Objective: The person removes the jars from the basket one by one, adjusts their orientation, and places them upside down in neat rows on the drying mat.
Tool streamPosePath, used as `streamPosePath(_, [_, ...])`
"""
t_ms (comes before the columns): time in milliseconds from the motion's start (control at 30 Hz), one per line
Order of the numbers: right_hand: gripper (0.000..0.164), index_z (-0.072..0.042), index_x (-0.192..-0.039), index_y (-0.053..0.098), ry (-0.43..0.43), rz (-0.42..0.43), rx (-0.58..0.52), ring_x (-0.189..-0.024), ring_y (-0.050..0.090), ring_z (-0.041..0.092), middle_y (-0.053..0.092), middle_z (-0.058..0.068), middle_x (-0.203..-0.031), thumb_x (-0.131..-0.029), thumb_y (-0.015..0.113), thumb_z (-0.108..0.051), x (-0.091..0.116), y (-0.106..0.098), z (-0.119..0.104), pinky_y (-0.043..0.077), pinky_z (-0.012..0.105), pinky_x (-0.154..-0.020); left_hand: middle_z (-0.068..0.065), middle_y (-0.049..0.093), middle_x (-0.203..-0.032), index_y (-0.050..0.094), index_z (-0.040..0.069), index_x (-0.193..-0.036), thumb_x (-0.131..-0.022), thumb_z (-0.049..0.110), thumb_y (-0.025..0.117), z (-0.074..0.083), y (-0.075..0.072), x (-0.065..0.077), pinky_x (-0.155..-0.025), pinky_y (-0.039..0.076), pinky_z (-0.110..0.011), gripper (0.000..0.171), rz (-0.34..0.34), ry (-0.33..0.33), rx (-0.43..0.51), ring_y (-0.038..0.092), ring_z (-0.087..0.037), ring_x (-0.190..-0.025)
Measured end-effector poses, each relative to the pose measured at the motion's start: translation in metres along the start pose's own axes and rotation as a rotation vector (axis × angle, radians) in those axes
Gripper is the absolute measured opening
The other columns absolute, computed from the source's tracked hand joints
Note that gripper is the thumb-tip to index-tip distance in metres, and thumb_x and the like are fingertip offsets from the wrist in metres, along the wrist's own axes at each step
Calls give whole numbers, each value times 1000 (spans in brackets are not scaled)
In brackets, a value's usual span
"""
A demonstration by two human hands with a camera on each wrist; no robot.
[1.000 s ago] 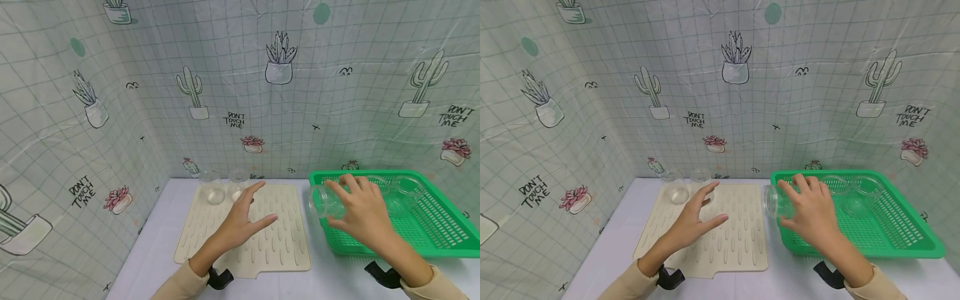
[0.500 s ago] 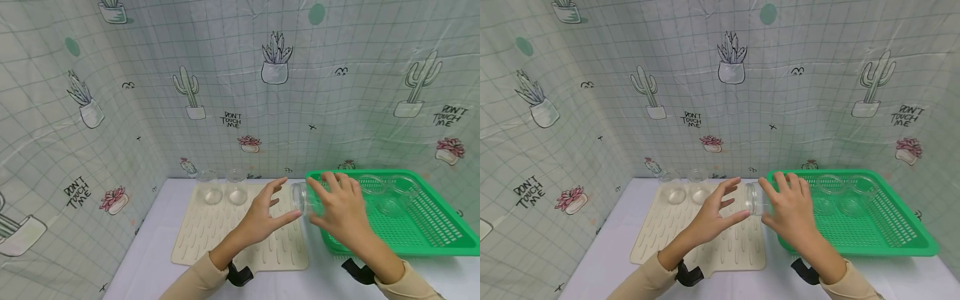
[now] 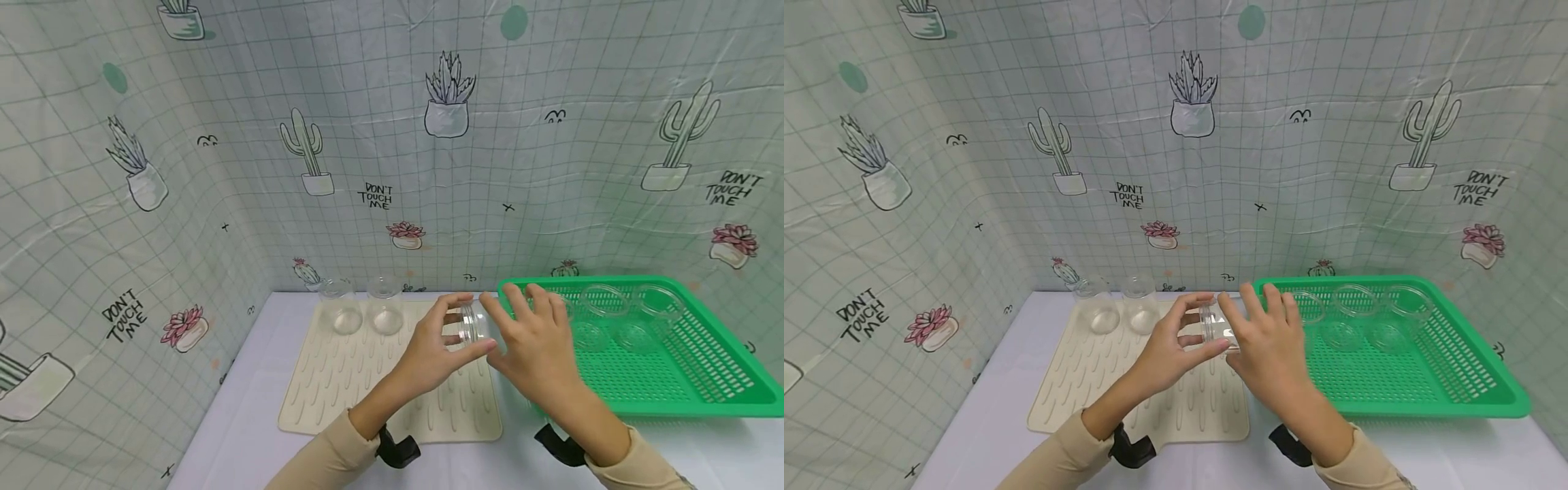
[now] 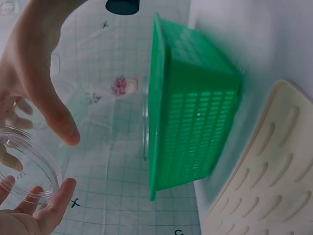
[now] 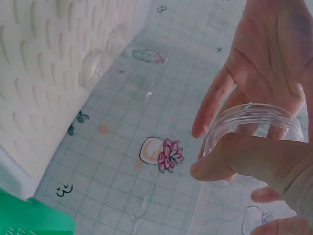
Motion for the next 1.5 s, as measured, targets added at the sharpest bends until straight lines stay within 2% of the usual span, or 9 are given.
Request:
streamPosePath(133, [74,-13,-116,57,12,6,10,-103,40,42,48,17,-112,-47,81,-25,0,4,-5,32,53,-85,8,42,-132,42,21,-131,-83,25,69,-4,-4,1,-85,49,-34,55,8,-26,43,47,-20,-116])
streamPosePath(467, [77,-12,-120,55,13,26,-11,-106,39,43,46,22,-114,-49,80,-27,5,11,-11,30,55,-87,11,46,-127,45,23,-127,-82,26,71,-9,-9,3,-83,50,-32,53,22,-42,25,48,-16,-112])
streamPosePath(633, [93,-14,-129,49,33,-1,-100,-111,35,40,43,20,-119,-46,88,-33,5,10,-8,23,56,-88,9,46,-127,46,21,-127,-82,23,70,-11,-12,3,-84,50,-35,51,31,-28,41,49,-18,-112])
streamPosePath(733, [104,-17,-134,44,76,-16,-223,-116,31,37,40,16,-124,-43,90,-39,6,8,-5,19,57,-87,9,46,-127,45,22,-127,-82,24,70,-17,-14,1,-83,50,-33,51,41,-17,43,49,-18,-113])
streamPosePath(900, [108,-18,-137,41,164,50,-428,-123,27,34,35,14,-134,-44,89,-44,10,5,1,14,60,-88,10,46,-127,44,26,-126,-82,29,70,-32,-18,-2,-82,50,-28,51,53,1,28,48,-17,-113])
streamPosePath(1067, [110,-19,-140,37,337,123,-661,-128,20,29,27,7,-142,-45,93,-29,16,7,13,14,63,-90,2,46,-128,44,16,-127,-83,20,69,-13,-24,2,-83,50,-31,50,48,6,34,47,-27,-115])
streamPosePath(1200, [105,-21,-142,32,528,143,-853,-126,27,26,28,2,-141,-55,89,-10,24,12,23,27,44,-96,2,46,-128,45,15,-127,-83,18,69,-10,-26,2,-84,50,-31,50,56,-1,34,47,-27,-114])
streamPosePath(1300, [95,-21,-143,28,651,142,-1086,-127,28,29,27,4,-141,-66,80,1,28,17,24,30,31,-95,3,45,-129,44,15,-127,-83,19,69,-11,-28,1,-84,49,-30,51,56,-12,33,46,-25,-116])
streamPosePath(1500, [74,-17,-143,22,827,140,-1550,-136,14,30,14,10,-146,-84,62,4,31,22,13,26,33,-106,2,44,-132,44,16,-128,-84,20,69,-10,-29,1,-85,49,-32,51,58,-15,40,45,-22,-117])
Point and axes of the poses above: each hand's wrist, its own x-axis away from the middle knuckle, its own y-axis out of the palm, z = x × y, the point moved 3 cm from there along -x, towards the middle knuckle
